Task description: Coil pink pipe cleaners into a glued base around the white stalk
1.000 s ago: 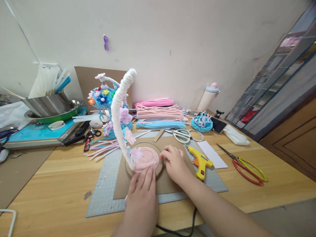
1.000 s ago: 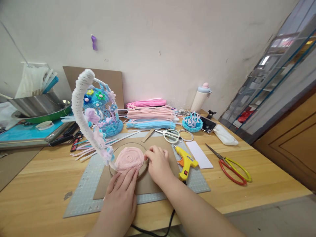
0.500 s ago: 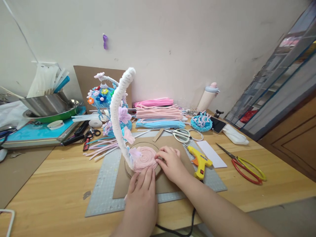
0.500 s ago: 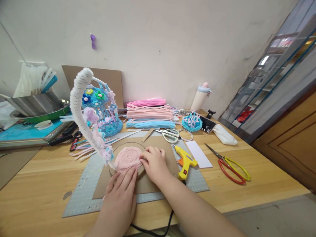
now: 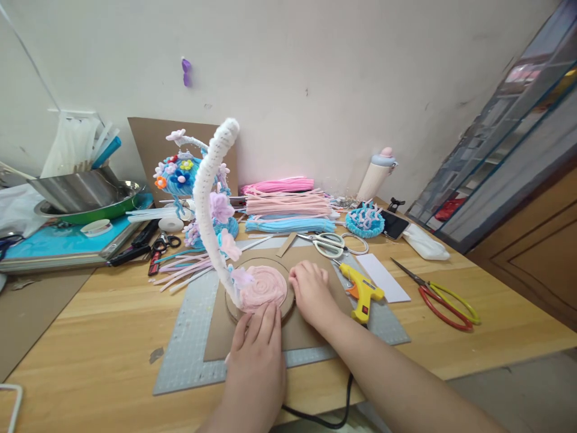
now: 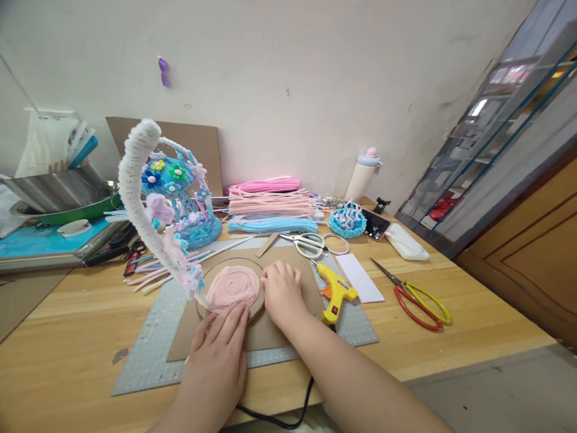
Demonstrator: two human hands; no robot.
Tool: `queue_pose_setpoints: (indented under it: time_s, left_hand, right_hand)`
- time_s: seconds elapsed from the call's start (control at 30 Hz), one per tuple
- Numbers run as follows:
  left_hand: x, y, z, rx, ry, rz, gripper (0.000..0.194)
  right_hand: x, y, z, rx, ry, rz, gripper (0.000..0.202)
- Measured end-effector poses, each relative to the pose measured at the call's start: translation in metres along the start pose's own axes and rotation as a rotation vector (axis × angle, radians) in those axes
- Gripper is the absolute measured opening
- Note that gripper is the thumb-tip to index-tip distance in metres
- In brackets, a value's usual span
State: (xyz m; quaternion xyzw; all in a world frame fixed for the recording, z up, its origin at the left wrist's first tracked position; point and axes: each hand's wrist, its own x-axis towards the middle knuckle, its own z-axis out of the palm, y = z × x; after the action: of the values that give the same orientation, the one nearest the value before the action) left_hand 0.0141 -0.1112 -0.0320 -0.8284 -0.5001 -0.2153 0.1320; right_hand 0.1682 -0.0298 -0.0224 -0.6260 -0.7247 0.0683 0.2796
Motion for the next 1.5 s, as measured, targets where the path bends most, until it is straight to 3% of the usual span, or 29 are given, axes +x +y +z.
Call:
queue_pose_setpoints:
  time_s: [0.1, 0.27, 0.37, 0.43, 0.9, 1.3, 1.5]
  left_hand:
    - [-0.001, 0.0, 0.001, 0.003, -0.005, 0.001, 0.046]
    - [-0.001, 0.0, 0.001, 0.006, -0.002, -0.001, 0.046]
    - [-0.001, 0.0, 0.0, 0.01, -0.003, -0.003, 0.046]
    - [0.0, 0.0, 0.0, 0.013, 0.005, 0.002, 0.046]
    - [0.001, 0.0, -0.002, 0.01, -0.001, -0.004, 0.046]
    - [0.002, 0.0, 0.0, -0.012, 0.003, -0.009, 0.047]
    - [0.002, 0.001, -0.003, -0.022, -0.021, -0.028, 0.046]
  right_hand:
    - [0.003, 0.008, -0.006, 0.012, 0.062, 0.093, 0.018]
    - [0.005, 0.011, -0.008, 0.127, 0.06, 0.13, 0.017]
    - [0.002, 0.005, -0.007, 0.211, 0.042, 0.098, 0.046]
    - [-0.002, 0.0, -0.008, 0.252, 0.017, 0.059, 0.056]
    - [-0.009, -0.006, -0.011, 0.296, -0.051, -0.049, 0.054]
    - [-0.006, -0.007, -0.005, 0.147, -0.18, -0.161, 0.065]
    - [-0.006, -0.009, -0.008, 0.082, -0.186, -0.193, 0.058]
